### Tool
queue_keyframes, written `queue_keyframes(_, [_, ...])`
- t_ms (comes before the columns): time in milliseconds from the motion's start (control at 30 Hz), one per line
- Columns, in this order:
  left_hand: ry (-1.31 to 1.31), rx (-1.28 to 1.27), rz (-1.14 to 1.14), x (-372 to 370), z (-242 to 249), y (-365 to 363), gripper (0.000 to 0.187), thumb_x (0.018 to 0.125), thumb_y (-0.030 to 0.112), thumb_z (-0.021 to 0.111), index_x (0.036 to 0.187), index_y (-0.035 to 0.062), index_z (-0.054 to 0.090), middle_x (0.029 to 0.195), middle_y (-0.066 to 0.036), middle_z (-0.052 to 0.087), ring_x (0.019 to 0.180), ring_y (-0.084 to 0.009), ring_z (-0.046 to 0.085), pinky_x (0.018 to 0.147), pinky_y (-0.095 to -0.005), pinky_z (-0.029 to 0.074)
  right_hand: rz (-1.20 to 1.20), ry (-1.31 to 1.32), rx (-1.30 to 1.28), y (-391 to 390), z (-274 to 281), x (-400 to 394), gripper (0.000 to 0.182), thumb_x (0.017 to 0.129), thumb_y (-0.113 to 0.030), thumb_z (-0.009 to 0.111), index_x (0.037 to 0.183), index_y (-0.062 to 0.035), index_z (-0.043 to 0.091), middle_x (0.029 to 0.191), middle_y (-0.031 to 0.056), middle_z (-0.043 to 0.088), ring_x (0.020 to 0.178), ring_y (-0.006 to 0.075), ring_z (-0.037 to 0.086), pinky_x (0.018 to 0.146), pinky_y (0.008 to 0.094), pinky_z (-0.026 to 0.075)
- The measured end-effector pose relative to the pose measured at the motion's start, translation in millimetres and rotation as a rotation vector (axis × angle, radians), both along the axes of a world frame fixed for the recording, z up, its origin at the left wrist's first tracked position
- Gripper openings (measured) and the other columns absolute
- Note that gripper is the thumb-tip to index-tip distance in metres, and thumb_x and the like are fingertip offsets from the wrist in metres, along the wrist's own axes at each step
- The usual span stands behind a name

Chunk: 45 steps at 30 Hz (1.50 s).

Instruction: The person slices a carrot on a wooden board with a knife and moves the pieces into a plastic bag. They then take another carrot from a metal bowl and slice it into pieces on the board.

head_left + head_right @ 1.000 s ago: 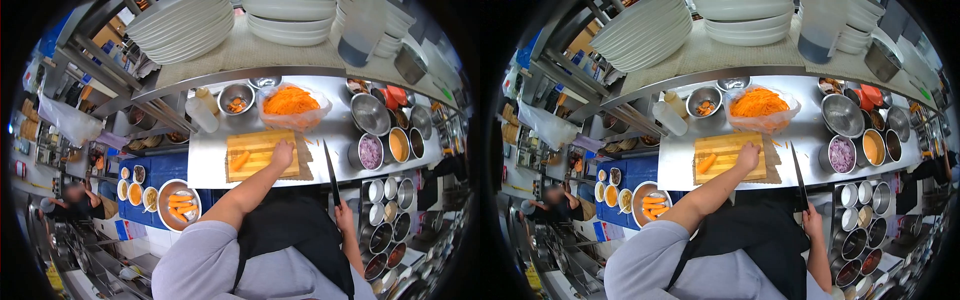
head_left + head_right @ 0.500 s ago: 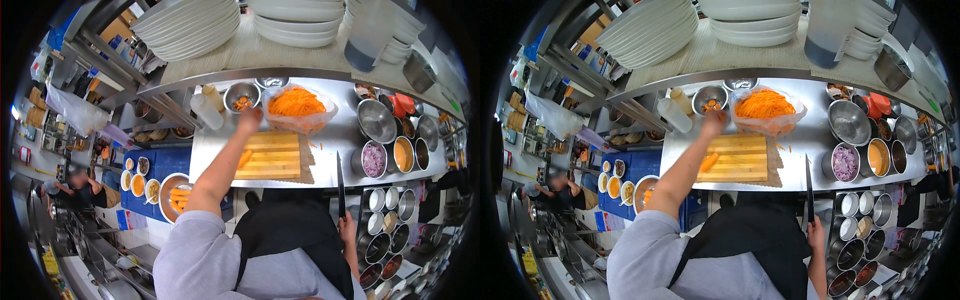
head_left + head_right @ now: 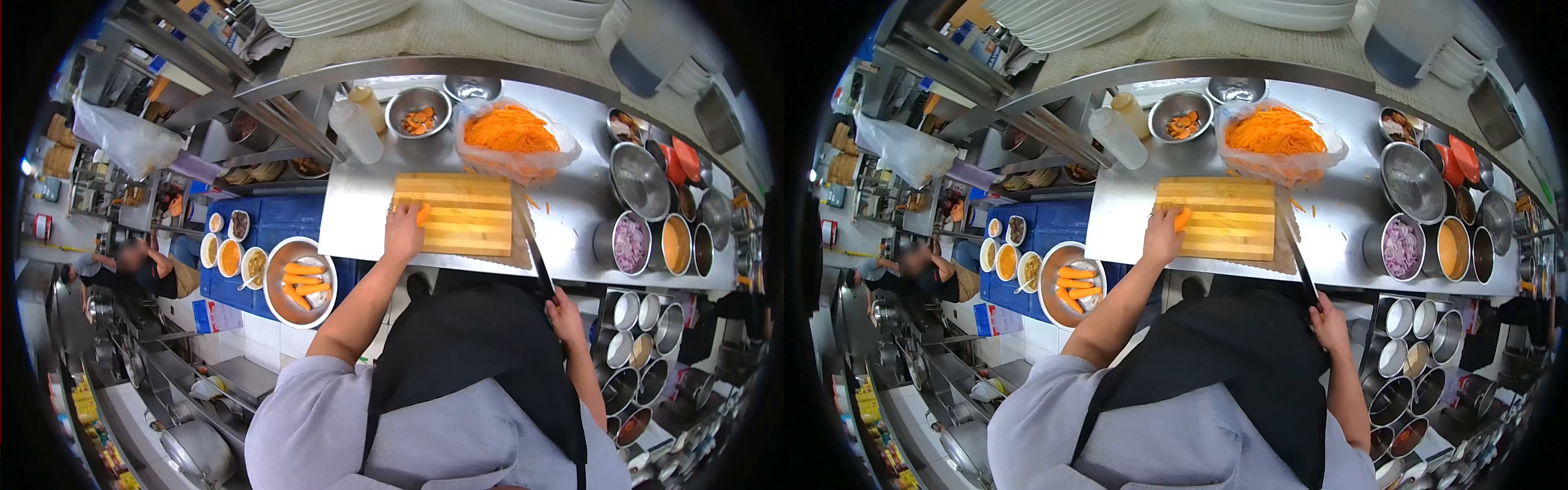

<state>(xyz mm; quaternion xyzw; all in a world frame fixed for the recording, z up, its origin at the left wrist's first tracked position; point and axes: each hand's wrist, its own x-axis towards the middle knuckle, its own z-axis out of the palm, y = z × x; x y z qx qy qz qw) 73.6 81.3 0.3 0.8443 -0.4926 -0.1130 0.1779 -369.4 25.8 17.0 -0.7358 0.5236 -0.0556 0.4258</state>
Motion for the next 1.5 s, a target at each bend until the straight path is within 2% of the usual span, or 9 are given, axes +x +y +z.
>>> queue_keyframes(100, [-0.001,0.020,-0.178,8.5,-7.0,9.9,0.044,0.083,0.011,0.070,0.126,0.0141,0.065,0.128,-0.013,0.059,0.118,-0.0382,0.056,0.102,-0.0471,0.047,0.047,0.011,0.035,-5.0,10.2,13.9,0.039,0.097,-0.015,0.061,0.134,-0.0080,0.055,0.083,0.0196,0.067,0.078,0.0396,0.068,0.071,0.0456,0.052])
queue_keyframes(267, [-0.020,0.029,-0.204,8.7,23.2,6.1,0.036,0.084,0.012,0.068,0.120,0.0159,0.068,0.123,-0.011,0.063,0.116,-0.0362,0.058,0.101,-0.0467,0.046,0.058,-0.028,0.160,-13.2,2.4,26.9,0.038,0.097,-0.012,0.062,0.134,-0.0064,0.056,0.078,0.0158,0.067,0.070,0.0297,0.068,0.066,0.0415,0.052])
queue_keyframes(433, [0.049,-0.038,-0.211,20.9,16.1,-40.8,0.030,0.085,0.018,0.070,0.115,0.0144,0.071,0.114,-0.010,0.067,0.115,-0.0328,0.060,0.099,-0.0442,0.049,0.030,-0.051,0.152,-4.6,7.9,40.3,0.037,0.097,-0.012,0.062,0.133,-0.0063,0.056,0.077,0.0155,0.066,0.069,0.0313,0.067,0.066,0.0422,0.052])
queue_keyframes(600, [-0.020,0.063,-0.563,38.6,-3.8,-79.3,0.019,0.089,0.019,0.066,0.105,0.0096,0.070,0.103,-0.011,0.065,0.105,-0.0335,0.061,0.092,-0.0447,0.050,-0.034,-0.062,0.114,14.3,-6.7,23.7,0.038,0.096,-0.013,0.062,0.134,-0.0070,0.056,0.079,0.0154,0.067,0.071,0.0329,0.067,0.068,0.0427,0.052])
queue_keyframes(700, [-0.086,0.063,-0.691,42.8,-10.3,-81.0,0.011,0.089,0.016,0.064,0.097,0.0087,0.066,0.102,-0.010,0.062,0.105,-0.0327,0.060,0.092,-0.0463,0.050,-0.110,-0.096,0.049,32.9,-2.9,15.4,0.039,0.096,-0.013,0.063,0.135,-0.0088,0.056,0.085,0.0168,0.069,0.076,0.0345,0.068,0.071,0.0427,0.053])
queue_keyframes(933, [-0.079,0.005,-0.902,55.8,-7.3,-91.4,0.011,0.092,0.016,0.063,0.097,0.0067,0.063,0.101,-0.013,0.061,0.103,-0.0338,0.060,0.088,-0.0451,0.050,-0.349,-0.108,0.067,79.7,-10.2,-11.6,0.039,0.096,-0.012,0.064,0.134,-0.0082,0.058,0.103,0.0196,0.071,0.096,0.0368,0.070,0.086,0.0417,0.054])
queue_keyframes(1200, [-0.078,0.030,-0.631,44.9,-21.4,-116.9,0.013,0.094,0.020,0.061,0.100,0.0075,0.061,0.105,-0.014,0.061,0.106,-0.0359,0.060,0.089,-0.0485,0.051,-0.462,-0.207,0.053,115.3,-43.1,-37.4,0.040,0.095,-0.012,0.065,0.134,-0.0076,0.057,0.109,0.0217,0.071,0.102,0.0385,0.070,0.089,0.0421,0.054])
queue_keyframes(1367, [-0.175,-0.021,-0.716,55.3,-33.7,-117.0,0.015,0.095,0.019,0.060,0.101,0.0050,0.059,0.106,-0.017,0.062,0.105,-0.0393,0.060,0.089,-0.0497,0.050,-0.548,-0.313,0.005,124.1,-73.2,-49.7,0.040,0.096,-0.012,0.064,0.136,-0.0074,0.056,0.111,0.0219,0.071,0.104,0.0399,0.069,0.089,0.0416,0.053])
queue_keyframes(1500, [-0.137,0.098,-0.736,41.1,-18.0,-126.3,0.017,0.096,0.018,0.059,0.104,0.0030,0.056,0.108,-0.020,0.064,0.104,-0.0425,0.061,0.088,-0.0524,0.049,-0.541,-0.265,0.101,119.2,-51.1,-51.7,0.041,0.096,-0.013,0.064,0.137,-0.0079,0.056,0.109,0.0225,0.071,0.104,0.0400,0.069,0.089,0.0410,0.053])
